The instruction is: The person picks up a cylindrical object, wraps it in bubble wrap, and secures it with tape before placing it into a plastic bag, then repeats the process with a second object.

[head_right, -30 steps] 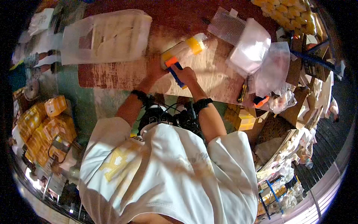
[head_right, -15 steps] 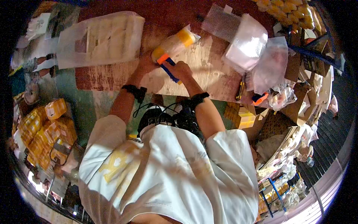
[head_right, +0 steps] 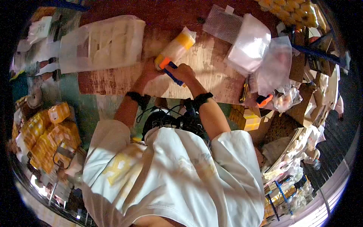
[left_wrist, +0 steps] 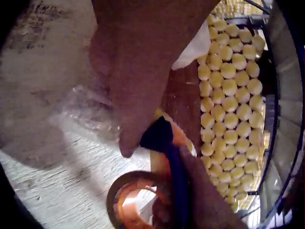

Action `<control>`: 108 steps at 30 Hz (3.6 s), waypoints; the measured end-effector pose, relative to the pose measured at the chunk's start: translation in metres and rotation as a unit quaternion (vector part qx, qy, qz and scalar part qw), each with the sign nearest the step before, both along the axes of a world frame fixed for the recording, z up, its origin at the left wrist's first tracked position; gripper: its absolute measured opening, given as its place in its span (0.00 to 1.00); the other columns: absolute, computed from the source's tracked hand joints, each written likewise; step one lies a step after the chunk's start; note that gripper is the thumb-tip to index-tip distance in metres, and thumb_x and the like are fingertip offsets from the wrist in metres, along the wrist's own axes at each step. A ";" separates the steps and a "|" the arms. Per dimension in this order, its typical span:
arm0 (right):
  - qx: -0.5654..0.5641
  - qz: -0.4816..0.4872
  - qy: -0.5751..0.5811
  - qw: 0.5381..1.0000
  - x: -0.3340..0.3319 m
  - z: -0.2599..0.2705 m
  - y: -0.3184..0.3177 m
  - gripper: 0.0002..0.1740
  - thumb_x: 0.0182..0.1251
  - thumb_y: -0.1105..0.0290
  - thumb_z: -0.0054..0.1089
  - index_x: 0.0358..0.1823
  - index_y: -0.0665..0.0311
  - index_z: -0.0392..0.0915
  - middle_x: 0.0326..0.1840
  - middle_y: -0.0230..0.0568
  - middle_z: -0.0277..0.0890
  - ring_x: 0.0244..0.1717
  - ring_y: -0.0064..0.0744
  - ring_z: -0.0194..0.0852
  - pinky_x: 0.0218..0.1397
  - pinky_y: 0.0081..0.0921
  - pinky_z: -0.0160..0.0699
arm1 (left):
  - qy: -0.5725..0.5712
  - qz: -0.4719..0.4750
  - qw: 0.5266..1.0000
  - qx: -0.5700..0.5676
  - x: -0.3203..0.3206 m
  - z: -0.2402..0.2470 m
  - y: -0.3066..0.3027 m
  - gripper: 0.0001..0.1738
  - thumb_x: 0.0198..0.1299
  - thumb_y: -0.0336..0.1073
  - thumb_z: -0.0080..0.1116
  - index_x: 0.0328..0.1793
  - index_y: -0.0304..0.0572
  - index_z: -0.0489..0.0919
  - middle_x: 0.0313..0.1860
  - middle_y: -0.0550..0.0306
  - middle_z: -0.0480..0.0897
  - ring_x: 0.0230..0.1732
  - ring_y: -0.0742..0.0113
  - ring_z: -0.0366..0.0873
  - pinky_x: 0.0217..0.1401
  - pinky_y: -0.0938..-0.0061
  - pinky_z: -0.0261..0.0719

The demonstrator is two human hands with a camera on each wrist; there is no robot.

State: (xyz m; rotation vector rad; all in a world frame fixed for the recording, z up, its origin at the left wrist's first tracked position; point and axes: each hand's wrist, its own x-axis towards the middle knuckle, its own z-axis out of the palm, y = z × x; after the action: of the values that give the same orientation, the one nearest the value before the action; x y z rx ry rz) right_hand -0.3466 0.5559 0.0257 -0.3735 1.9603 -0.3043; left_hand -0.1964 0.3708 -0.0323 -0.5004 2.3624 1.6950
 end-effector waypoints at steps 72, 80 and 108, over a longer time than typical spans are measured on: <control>-0.014 0.112 0.051 0.992 -0.005 -0.007 -0.009 0.49 0.55 0.20 0.58 0.25 0.71 0.86 0.23 0.49 0.85 0.26 0.43 0.89 0.33 0.36 0.85 | -0.106 0.182 0.971 -0.111 0.026 -0.018 0.021 0.54 0.35 0.56 0.85 0.69 0.39 0.74 0.70 0.37 0.75 0.67 0.43 0.76 0.67 0.51 0.77; -0.034 0.114 0.044 0.992 -0.003 -0.008 -0.015 0.51 0.54 0.20 0.58 0.28 0.73 0.86 0.26 0.54 0.85 0.31 0.49 0.89 0.36 0.39 0.85 | -0.119 0.059 0.972 -0.194 0.012 -0.035 0.037 0.90 0.31 0.63 0.85 0.87 0.40 0.29 0.85 0.29 0.45 0.85 0.27 0.41 0.82 0.38 0.47; 0.071 -0.121 0.182 0.973 -0.024 0.015 0.039 0.37 0.71 0.34 0.51 0.53 0.62 0.86 0.51 0.50 0.87 0.57 0.50 0.85 0.58 0.43 0.81 | -0.104 0.298 0.925 0.214 -0.035 -0.018 0.085 0.44 0.53 0.64 0.73 0.62 0.33 0.81 0.51 0.43 0.88 0.56 0.49 0.86 0.57 0.58 0.85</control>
State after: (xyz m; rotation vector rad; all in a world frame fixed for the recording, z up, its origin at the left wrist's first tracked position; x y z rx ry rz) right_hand -0.3703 0.5945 0.0405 -0.0993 2.3801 -0.2618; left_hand -0.2310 0.4558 -0.0504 -1.3274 1.7012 2.1789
